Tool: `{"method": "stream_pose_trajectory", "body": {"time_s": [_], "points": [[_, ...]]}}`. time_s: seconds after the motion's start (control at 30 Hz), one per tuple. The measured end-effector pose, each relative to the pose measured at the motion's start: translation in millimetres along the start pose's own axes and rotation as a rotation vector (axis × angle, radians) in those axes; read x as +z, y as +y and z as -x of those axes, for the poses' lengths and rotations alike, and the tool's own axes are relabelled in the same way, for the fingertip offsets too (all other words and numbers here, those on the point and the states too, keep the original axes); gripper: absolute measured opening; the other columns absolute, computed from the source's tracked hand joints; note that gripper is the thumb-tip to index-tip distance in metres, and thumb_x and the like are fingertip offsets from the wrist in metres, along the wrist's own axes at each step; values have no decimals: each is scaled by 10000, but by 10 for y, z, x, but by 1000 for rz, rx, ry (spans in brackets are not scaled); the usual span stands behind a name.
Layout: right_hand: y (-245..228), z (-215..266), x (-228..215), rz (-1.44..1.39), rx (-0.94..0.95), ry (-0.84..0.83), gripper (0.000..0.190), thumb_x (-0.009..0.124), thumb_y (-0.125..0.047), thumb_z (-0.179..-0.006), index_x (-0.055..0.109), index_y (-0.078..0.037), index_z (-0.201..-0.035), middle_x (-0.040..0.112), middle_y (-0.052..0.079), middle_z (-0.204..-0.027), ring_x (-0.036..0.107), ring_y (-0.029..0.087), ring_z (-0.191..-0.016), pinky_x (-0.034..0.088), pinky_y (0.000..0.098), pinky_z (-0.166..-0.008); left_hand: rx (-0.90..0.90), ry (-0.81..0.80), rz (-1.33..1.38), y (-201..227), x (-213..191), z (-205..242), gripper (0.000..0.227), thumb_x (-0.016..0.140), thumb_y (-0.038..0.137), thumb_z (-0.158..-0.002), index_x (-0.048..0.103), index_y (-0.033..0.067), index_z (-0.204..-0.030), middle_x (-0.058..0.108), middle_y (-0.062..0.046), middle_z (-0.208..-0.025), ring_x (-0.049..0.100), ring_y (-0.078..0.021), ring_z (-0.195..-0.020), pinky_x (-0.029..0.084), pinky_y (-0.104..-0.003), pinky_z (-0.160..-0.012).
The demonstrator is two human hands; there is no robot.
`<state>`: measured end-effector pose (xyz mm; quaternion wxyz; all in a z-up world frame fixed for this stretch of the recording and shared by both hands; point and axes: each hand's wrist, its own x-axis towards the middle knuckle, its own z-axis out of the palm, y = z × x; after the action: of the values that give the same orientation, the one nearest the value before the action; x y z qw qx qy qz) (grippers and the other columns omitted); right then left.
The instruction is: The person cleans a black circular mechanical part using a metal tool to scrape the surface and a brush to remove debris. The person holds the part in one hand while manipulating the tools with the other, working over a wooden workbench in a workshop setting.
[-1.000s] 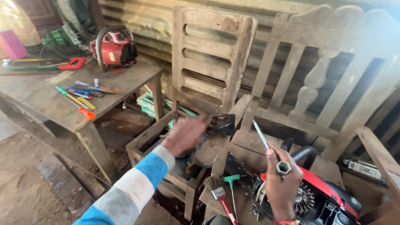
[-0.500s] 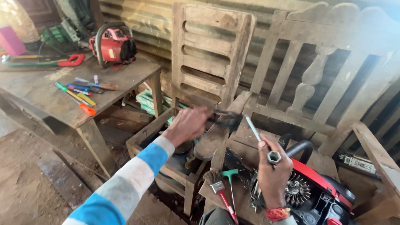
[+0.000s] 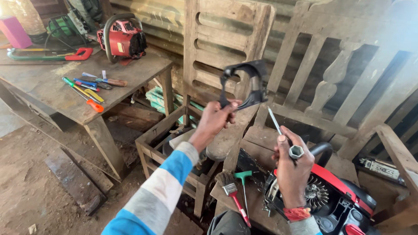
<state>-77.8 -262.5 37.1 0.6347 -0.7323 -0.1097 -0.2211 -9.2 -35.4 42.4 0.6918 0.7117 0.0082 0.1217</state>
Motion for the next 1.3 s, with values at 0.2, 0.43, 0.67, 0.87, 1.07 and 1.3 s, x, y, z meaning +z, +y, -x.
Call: {"method": "stream_pose_trajectory", "body": {"time_s": [0.2,0.43,0.67,0.87,1.07,1.3], "points": [[56,40,98,55,-18,-121,321,645,-212,-995,709,-48,-1263,766,57,-904,700,101,-648,562,235,-557,-68,-131,95,-358,215,-80,332,621,184,-983,691,80,-1290,768,-71,-891,636,-80,-631,434,-232,-495],[212,91,251,127,62,-152,289,668,-164,-964,721,-34,-1216,792,64,-883,693,103,-597,556,261,-536,-96,-149,91,-376,206,-74,307,606,172,-991,716,-28,-1195,762,-89,-910,740,-133,-750,534,-241,-590],[261,123,356,128,103,-157,238,666,-99,-956,735,-9,-1165,787,83,-840,687,117,-574,549,278,-495,-78,-125,112,-241,158,23,265,643,119,-964,719,-64,-1140,766,-114,-902,754,-151,-773,565,-256,-615],[205,126,384,159,123,-183,255,648,-116,-962,732,-12,-1180,782,98,-802,698,146,-529,532,291,-476,-105,-79,99,-214,178,32,243,661,98,-954,718,-55,-1135,776,-121,-908,772,-161,-801,580,-253,-624],[271,115,425,234,92,-160,308,631,-134,-976,710,-53,-1262,796,83,-838,705,136,-542,539,294,-460,-121,-121,181,-374,212,-43,282,625,91,-990,691,-8,-1245,769,-107,-1021,733,-158,-888,585,-255,-650],[413,108,418,217,-49,-71,356,637,-123,-985,690,-81,-1334,800,103,-883,705,150,-644,551,299,-567,-116,-310,261,-480,178,-170,352,523,165,-1051,627,-4,-1341,762,-142,-1143,745,-163,-992,566,-264,-771]]}}
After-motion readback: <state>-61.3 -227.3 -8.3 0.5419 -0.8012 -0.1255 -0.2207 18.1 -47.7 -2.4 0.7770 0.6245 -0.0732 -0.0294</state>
